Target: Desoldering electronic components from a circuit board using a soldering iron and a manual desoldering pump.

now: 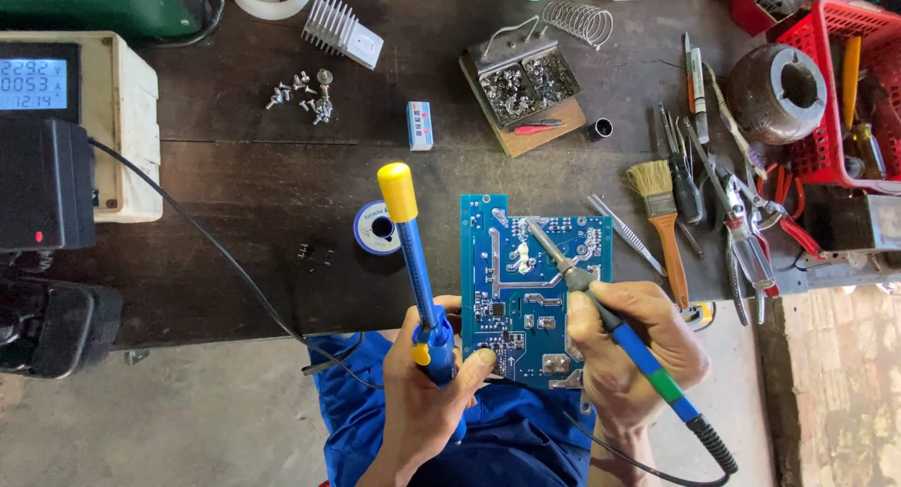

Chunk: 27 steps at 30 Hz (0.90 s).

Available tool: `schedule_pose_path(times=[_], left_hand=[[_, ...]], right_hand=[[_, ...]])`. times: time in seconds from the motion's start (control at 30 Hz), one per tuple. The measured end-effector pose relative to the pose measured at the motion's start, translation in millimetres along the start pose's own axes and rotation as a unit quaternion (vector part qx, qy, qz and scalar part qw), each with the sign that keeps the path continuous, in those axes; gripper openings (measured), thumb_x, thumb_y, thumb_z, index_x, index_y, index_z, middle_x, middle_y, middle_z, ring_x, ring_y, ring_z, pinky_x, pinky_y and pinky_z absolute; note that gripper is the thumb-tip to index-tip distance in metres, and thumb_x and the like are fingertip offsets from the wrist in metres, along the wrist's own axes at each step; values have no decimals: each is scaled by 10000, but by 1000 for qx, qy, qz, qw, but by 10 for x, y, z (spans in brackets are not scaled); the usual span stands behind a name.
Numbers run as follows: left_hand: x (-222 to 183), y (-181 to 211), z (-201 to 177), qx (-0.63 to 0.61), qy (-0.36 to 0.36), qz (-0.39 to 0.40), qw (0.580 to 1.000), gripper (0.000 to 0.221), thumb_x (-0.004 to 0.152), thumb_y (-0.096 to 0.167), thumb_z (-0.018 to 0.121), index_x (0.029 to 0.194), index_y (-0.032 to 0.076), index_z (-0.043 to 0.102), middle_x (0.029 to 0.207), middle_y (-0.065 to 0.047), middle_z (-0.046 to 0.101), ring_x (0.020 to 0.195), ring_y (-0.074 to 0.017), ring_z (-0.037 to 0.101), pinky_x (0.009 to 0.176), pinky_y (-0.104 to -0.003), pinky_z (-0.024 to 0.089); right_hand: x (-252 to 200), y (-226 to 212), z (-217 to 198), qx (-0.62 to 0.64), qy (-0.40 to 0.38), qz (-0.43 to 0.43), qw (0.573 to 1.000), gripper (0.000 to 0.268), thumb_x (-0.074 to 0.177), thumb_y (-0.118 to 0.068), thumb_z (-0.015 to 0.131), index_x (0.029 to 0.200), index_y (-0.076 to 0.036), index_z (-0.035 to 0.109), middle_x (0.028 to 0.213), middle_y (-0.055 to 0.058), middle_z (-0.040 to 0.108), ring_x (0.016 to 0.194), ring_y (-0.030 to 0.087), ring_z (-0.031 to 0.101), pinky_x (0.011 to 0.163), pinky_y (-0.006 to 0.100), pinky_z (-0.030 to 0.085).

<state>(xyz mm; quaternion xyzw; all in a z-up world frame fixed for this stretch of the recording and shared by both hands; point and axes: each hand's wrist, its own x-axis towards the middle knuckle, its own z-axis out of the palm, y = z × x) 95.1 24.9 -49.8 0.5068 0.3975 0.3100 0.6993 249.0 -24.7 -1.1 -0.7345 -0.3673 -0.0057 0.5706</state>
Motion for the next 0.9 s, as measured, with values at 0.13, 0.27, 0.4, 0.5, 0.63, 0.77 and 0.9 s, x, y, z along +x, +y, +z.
schedule_pose_path(times=[0.13, 0.27, 0.4, 0.5, 0.63, 0.77, 0.9], left_hand=[[6, 37, 18, 21, 19, -32, 999, 435, 819, 193, 805, 1200, 123, 605, 667, -40, 724, 486, -124, 673, 540, -304, 699], [-1, 98, 56, 15, 35, -60, 997, 444, 801, 227, 825, 1188, 124, 634, 652, -36, 737, 462, -127, 671, 499, -296, 677], [0, 193, 105, 46, 39, -76, 995, 510, 782, 376, 787, 1200, 137, 617, 907, -60, 847, 575, -142, 783, 583, -300, 733], [17, 328, 163, 36, 29, -75, 996, 482, 791, 285, 822, 1206, 128, 632, 929, -70, 849, 620, -148, 791, 645, -320, 746], [63, 497, 274, 31, 28, -60, 997, 445, 788, 196, 830, 1186, 93, 657, 844, -82, 822, 572, -141, 727, 617, -288, 694], [100, 622, 370, 36, 23, -33, 999, 467, 783, 204, 827, 1201, 71, 666, 885, -90, 823, 672, -156, 764, 724, -306, 709], [120, 675, 446, 58, 13, -2, 998, 466, 802, 200, 833, 1217, 51, 682, 863, -68, 772, 573, -103, 654, 627, -242, 616]], right_hand=[[-4, 62, -15, 15, 2, -18, 1000, 135, 834, 78, 757, 894, 18, 652, 802, 159, 673, 503, 169, 609, 431, 238, 457], [12, 102, -29, 8, 26, -14, 1000, 140, 822, 75, 763, 891, 26, 652, 805, 163, 675, 543, 183, 626, 471, 237, 461], [51, 195, -99, 2, 29, -14, 999, 142, 810, 45, 765, 888, 6, 652, 781, 139, 676, 574, 164, 606, 516, 232, 457], [120, 228, -148, 13, 40, 14, 999, 143, 809, 7, 769, 926, 9, 686, 849, 121, 718, 695, 197, 684, 615, 262, 560], [292, 106, -140, 14, 39, 38, 998, 105, 816, 20, 743, 904, 11, 686, 726, 128, 684, 531, 165, 629, 490, 230, 485], [382, 89, -160, 75, 59, 99, 991, 96, 846, -5, 715, 929, 36, 686, 747, 170, 688, 618, 253, 738, 634, 339, 701], [409, 164, -214, 104, 65, 108, 986, 89, 852, -3, 709, 930, 30, 682, 731, 147, 660, 603, 239, 720, 648, 338, 699]])
